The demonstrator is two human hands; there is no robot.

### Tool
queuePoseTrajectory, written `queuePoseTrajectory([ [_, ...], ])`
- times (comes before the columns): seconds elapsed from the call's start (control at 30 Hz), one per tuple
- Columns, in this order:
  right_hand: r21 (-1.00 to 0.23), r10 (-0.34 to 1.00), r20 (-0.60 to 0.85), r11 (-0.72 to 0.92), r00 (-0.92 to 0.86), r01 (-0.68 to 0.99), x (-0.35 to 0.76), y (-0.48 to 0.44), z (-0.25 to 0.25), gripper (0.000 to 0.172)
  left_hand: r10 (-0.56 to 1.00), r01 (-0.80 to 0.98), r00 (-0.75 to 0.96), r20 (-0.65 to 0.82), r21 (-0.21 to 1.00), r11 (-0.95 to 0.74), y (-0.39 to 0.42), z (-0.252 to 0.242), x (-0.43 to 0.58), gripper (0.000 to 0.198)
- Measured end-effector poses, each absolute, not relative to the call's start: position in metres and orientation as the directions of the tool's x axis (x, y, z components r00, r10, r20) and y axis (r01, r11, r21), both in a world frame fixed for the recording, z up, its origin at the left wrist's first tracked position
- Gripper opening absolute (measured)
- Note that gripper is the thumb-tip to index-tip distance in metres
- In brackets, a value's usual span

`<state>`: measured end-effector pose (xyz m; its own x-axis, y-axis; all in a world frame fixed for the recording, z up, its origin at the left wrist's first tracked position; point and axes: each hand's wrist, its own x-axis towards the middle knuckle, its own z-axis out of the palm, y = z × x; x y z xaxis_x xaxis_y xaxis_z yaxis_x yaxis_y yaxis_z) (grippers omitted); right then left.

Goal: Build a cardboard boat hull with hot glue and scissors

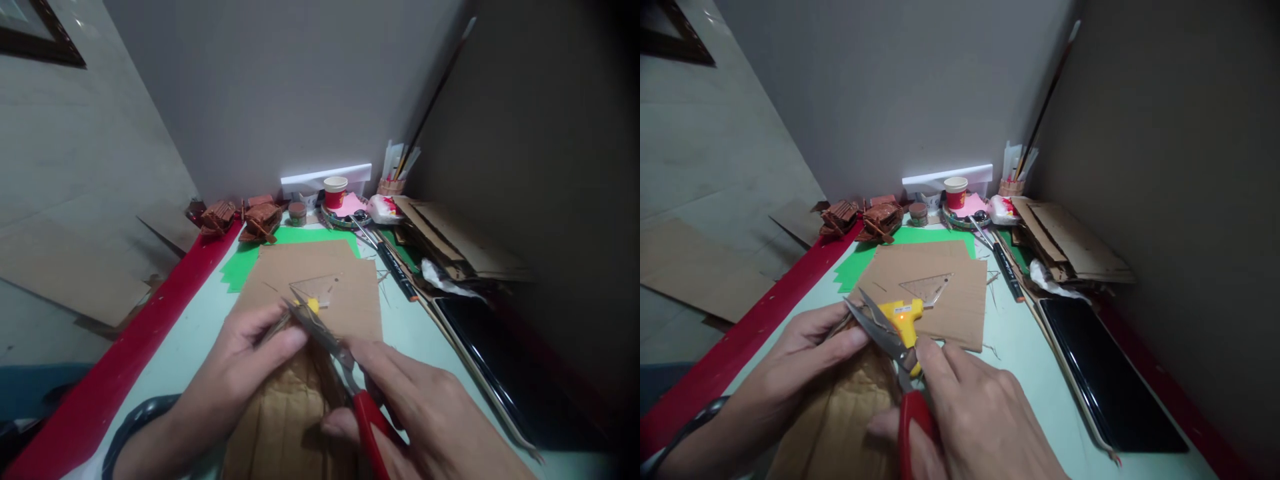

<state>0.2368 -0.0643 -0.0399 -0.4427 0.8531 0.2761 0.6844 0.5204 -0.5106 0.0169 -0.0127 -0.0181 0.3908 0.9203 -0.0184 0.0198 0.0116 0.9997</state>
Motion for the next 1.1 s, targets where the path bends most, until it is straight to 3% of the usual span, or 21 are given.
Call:
queuePoseTrajectory([
  [0.13, -0.546, 0.835, 0.308, 0.547, -0.456, 0.635, 0.244, -0.068, -0.032, 0.021, 0.894, 0.076, 0.449, -0.004, 0.997, -0.034, -0.012, -0.013, 0.017, 0.021],
  [0.3, -0.552, 0.817, 0.38, 0.577, -0.434, 0.603, 0.252, -0.074, -0.035, 0.013, 0.87, 0.044, 0.492, -0.026, 0.999, 0.005, -0.014, -0.01, 0.023, 0.021],
  [0.4, -0.582, 0.834, 0.311, 0.547, -0.457, 0.602, 0.254, -0.074, -0.031, 0.006, 0.867, 0.04, 0.497, -0.039, 0.999, 0.022, -0.015, -0.01, 0.026, 0.023],
  [0.5, -0.555, 0.854, 0.237, 0.51, -0.463, 0.657, 0.253, -0.074, -0.023, 0.013, 0.849, 0.059, 0.528, 0.013, 0.997, -0.052, -0.015, -0.008, 0.029, 0.022],
  [0.6, -0.511, 0.868, 0.276, 0.496, -0.412, 0.702, 0.252, -0.076, -0.018, 0.01, 0.821, 0.066, 0.569, 0.05, 0.992, -0.107, -0.016, -0.005, 0.032, 0.02],
  [0.77, -0.562, 0.853, 0.357, 0.522, -0.38, 0.642, 0.256, -0.079, -0.014, 0.009, 0.758, 0.047, 0.651, 0.039, 0.995, -0.091, -0.011, -0.001, 0.037, 0.019],
  [1.0, -0.412, 0.847, 0.233, 0.53, -0.477, 0.741, 0.275, -0.089, -0.013, 0.005, 0.684, 0.131, 0.728, -0.043, 0.988, -0.077, -0.002, 0.014, 0.039, 0.018],
  [1.1, -0.374, 0.834, 0.293, 0.549, -0.467, 0.747, 0.28, -0.091, -0.014, 0.005, 0.669, 0.219, 0.738, -0.088, 0.969, -0.114, -0.001, 0.022, 0.037, 0.018],
])
